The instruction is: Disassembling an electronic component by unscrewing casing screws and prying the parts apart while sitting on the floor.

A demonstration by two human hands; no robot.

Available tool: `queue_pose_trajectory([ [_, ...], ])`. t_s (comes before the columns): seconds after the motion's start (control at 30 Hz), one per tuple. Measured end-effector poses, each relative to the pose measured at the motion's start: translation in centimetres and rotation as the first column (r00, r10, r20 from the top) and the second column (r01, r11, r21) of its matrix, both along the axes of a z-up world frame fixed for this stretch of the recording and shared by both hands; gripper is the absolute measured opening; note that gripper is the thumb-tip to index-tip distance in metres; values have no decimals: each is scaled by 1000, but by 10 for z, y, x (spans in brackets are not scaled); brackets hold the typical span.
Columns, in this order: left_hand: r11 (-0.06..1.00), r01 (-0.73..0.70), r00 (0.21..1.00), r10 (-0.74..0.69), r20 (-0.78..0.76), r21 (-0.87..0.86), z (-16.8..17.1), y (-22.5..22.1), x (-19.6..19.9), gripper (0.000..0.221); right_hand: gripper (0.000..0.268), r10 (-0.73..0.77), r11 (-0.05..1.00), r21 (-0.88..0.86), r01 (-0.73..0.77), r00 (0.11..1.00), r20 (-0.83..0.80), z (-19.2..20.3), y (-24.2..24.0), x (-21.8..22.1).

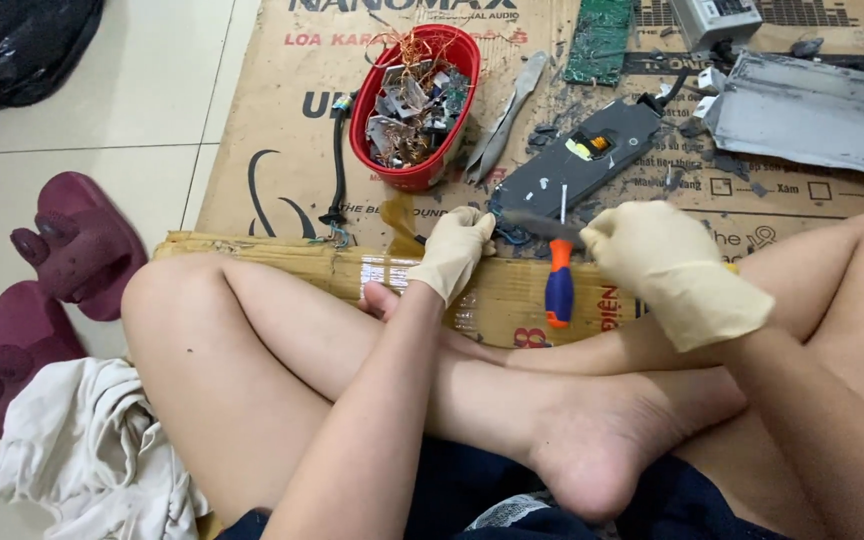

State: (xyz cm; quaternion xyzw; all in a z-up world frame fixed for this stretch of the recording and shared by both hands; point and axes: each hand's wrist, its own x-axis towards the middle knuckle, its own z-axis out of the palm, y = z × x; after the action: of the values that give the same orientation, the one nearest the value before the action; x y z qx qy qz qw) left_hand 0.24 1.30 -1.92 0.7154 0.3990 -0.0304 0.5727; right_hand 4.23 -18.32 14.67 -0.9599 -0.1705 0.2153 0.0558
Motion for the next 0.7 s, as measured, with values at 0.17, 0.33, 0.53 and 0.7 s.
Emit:
queue_pose_trajectory([
  [0.17,1000,-21,1000,21,-9,-7,2,-1,-2,20,38,143,979,-157,-132,988,62,-17,7,5],
  [0.33,1000,-16,999,17,-31,3,0,-1,1,19,38,176,965,-211,-158,982,68,-19,4,10],
  [0.53,999,-33,999,33,-6,-14,-7,-2,3,18,31,340,917,-262,-301,933,116,-15,13,5],
  [0.7,998,41,997,-38,-70,44,-7,2,3,22,24,392,901,-240,-360,915,98,18,33,-6],
])
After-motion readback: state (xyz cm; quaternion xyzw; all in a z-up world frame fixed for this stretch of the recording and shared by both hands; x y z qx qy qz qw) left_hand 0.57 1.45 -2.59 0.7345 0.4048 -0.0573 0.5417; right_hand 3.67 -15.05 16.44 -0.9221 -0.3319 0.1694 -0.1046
